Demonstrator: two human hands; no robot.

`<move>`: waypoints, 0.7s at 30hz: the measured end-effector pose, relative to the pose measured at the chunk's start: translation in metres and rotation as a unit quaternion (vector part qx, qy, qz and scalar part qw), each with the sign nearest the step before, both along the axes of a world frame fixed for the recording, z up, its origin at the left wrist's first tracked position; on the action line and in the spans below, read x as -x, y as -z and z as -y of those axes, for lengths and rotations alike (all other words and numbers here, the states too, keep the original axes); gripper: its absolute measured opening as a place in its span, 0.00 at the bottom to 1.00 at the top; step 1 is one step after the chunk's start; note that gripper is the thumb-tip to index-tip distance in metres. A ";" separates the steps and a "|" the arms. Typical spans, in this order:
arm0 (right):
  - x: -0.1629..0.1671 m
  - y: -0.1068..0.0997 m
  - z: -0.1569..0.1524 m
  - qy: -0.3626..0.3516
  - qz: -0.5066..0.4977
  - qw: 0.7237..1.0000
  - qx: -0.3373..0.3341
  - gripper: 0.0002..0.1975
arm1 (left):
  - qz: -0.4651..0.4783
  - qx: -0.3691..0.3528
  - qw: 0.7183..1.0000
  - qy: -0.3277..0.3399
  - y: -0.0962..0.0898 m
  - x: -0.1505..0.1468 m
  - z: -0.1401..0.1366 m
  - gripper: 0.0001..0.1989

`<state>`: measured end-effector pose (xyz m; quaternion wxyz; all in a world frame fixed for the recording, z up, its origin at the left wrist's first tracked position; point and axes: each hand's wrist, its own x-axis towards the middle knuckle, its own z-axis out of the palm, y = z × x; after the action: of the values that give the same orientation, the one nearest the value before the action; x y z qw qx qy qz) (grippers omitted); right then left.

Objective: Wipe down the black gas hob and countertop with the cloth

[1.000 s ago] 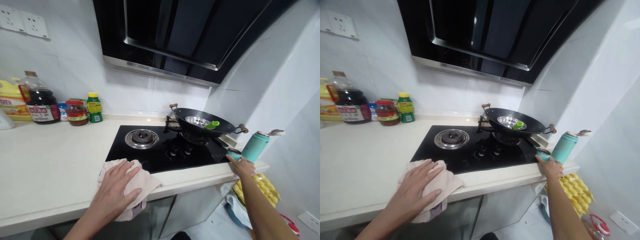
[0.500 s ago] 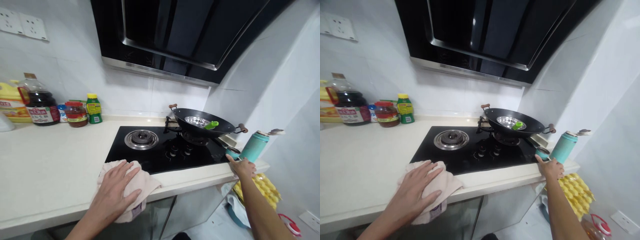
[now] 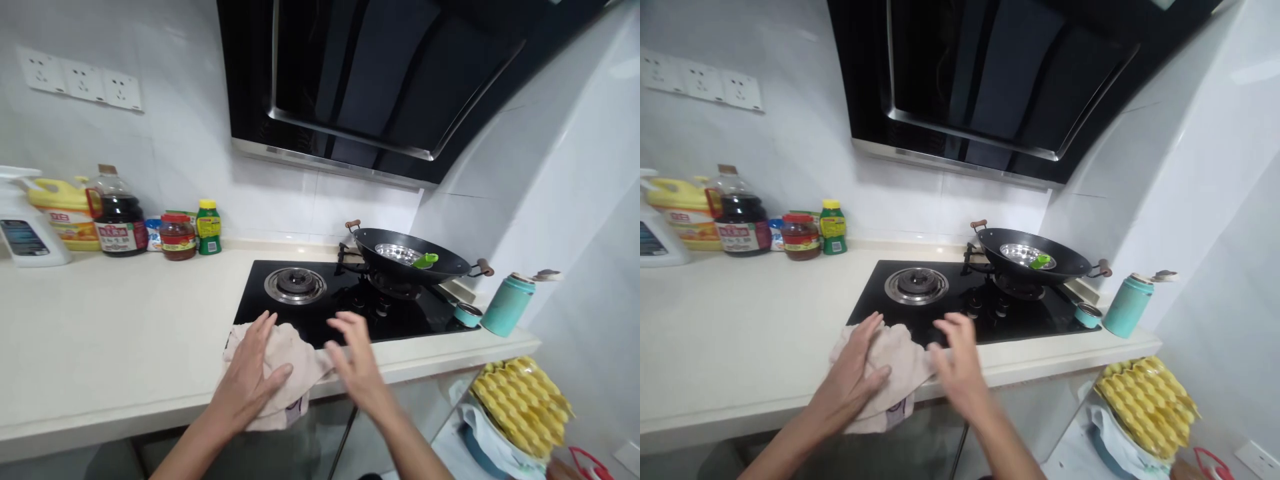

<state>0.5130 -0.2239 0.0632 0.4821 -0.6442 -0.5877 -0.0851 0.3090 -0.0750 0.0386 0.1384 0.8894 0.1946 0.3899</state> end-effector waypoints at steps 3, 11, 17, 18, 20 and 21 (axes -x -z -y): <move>0.064 -0.005 -0.038 -0.127 0.087 0.982 0.105 0.21 | 0.089 0.039 0.995 -0.011 0.002 0.016 -0.012 0.32; 0.091 0.000 -0.061 -0.086 0.196 0.960 0.180 0.23 | 0.033 0.033 0.988 -0.148 0.003 0.115 -0.088 0.24; 0.042 0.008 -0.026 0.040 0.149 0.971 0.181 0.13 | -0.109 0.014 0.972 -0.210 0.008 0.163 -0.134 0.28; 0.030 0.011 -0.018 0.072 0.146 0.971 0.174 0.11 | -0.130 0.018 0.967 -0.217 0.009 0.168 -0.140 0.28; 0.002 0.019 -0.001 0.130 0.147 0.967 0.160 0.08 | -0.157 0.023 0.962 -0.224 0.009 0.172 -0.150 0.28; -0.013 0.023 0.008 0.157 0.150 0.964 0.156 0.08 | -0.160 0.019 0.960 -0.227 0.009 0.173 -0.153 0.28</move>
<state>0.5259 -0.2318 0.0398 0.2625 -0.7755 -0.5507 -0.1627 0.1365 0.0776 0.0295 0.0300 0.8698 0.4183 0.2598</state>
